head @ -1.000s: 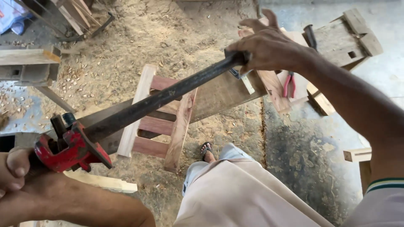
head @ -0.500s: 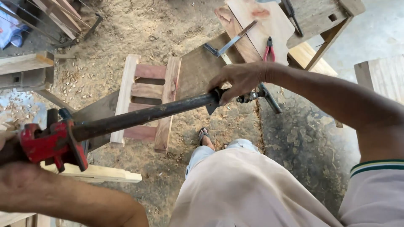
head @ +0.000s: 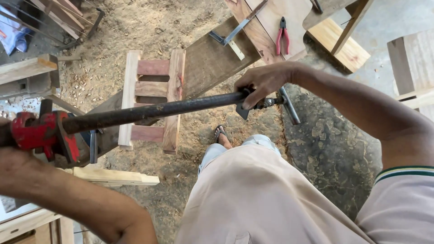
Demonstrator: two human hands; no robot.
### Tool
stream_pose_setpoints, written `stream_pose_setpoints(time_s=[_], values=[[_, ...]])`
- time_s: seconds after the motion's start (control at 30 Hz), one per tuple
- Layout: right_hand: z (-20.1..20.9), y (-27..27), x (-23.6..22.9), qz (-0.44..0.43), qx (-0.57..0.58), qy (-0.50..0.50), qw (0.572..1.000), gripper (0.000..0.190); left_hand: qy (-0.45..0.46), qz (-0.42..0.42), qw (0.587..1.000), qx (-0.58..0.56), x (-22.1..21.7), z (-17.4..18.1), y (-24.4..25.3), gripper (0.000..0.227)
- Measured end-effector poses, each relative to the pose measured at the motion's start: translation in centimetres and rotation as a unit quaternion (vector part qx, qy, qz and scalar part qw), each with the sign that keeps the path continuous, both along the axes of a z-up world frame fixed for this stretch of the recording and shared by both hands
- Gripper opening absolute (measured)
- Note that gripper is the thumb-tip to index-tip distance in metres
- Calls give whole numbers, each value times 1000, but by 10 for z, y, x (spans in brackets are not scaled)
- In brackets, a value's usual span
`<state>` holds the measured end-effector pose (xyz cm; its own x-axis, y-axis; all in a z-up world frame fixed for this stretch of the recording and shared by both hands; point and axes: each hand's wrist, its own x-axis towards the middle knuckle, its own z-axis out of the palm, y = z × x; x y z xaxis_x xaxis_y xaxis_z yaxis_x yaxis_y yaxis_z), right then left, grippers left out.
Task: The person pulls nails out of a wooden chair backrest using pliers, then lifts the chair part onto a work bench and tightens bar clamps across it to hold it in place, before reaching into a wooden toolbox.
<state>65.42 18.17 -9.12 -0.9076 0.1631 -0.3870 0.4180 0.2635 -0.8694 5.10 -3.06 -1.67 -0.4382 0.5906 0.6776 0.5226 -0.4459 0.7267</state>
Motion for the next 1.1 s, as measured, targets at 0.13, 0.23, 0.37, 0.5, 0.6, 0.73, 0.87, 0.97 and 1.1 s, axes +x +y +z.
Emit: stream_pose_setpoints(time_s=[0.13,0.23,0.37,0.5,0.6,0.73,0.87,0.97,1.1], values=[[-5,-12,2,-80,20,-50,995,45,-157,-109,981,20,1,-5,16,40],[-28,-18,25,-113,49,-64,990,46,-363,-270,890,52,6,-17,48,50],[-45,-29,30,-138,161,-80,974,49,-528,-298,790,90,48,-40,58,46],[-120,-57,31,-172,128,-78,974,61,-567,-100,815,67,110,-52,52,50],[-147,-89,15,-216,61,-194,955,58,-590,-70,804,25,96,-101,54,50],[-218,-114,-11,-275,49,-197,940,64,-628,-54,776,-25,52,-174,65,48],[-254,-123,-58,-324,12,-205,923,62,-663,-93,741,-51,-13,-237,85,48],[-274,-120,-111,-373,-4,-173,912,65,-690,-67,716,-75,-70,-263,110,46],[-279,-99,-216,-417,-1,-196,887,64,-713,14,693,-104,-165,-312,157,43]])
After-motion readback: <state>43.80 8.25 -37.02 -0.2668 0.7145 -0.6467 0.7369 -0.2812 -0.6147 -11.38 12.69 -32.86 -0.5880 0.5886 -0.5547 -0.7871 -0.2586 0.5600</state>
